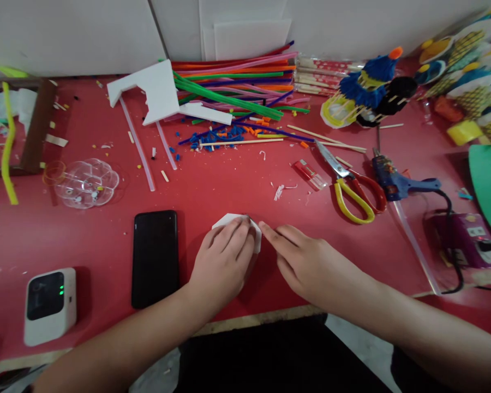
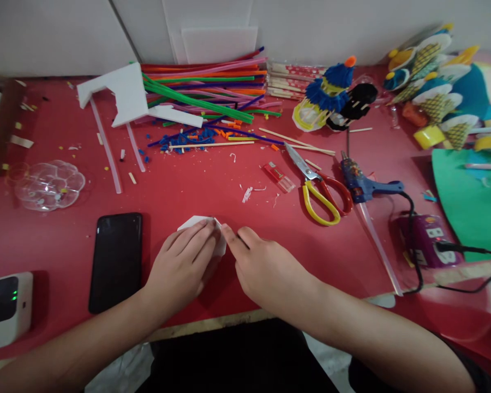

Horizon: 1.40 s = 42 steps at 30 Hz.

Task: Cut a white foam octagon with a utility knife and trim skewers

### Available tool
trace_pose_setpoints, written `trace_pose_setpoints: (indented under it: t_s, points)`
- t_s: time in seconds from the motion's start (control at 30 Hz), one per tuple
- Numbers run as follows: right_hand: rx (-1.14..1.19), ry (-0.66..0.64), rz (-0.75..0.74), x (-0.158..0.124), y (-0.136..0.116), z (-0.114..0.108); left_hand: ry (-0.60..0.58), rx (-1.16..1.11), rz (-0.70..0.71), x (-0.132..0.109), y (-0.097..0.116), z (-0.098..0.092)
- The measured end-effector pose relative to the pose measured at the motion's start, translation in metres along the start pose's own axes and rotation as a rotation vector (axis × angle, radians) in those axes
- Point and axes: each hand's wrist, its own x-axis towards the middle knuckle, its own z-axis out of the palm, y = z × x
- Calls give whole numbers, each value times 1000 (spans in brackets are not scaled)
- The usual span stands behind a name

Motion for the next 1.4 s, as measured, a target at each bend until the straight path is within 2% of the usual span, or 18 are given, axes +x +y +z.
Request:
trace_pose_setpoints:
  t_s: [0.27,0.47,0.67,0.9,1.2,1.33,1.4]
  points:
    - [105,-33,-14,0,4,-2,-24,11,-6,-3,-1,1]
    - [-16,-60,-77,-1,3,7,-16,19,17,-1,-2,-1]
    - [11,-42,-62,1,2,9,-38,20,-21,-4,-2,0]
    - [-98,-72,-189,6,1,6,-42,21,-15,-5,-3,1]
    - [-18,-45,-98,4,2,6,-8,35,-24,-2,-1,-1]
    - [-11,-15,-167,4,3,8,-26,23,-14,-3,-1,0]
    - [-19,-1,-150,3,4,10,-17,31,-8,-3,-1,1]
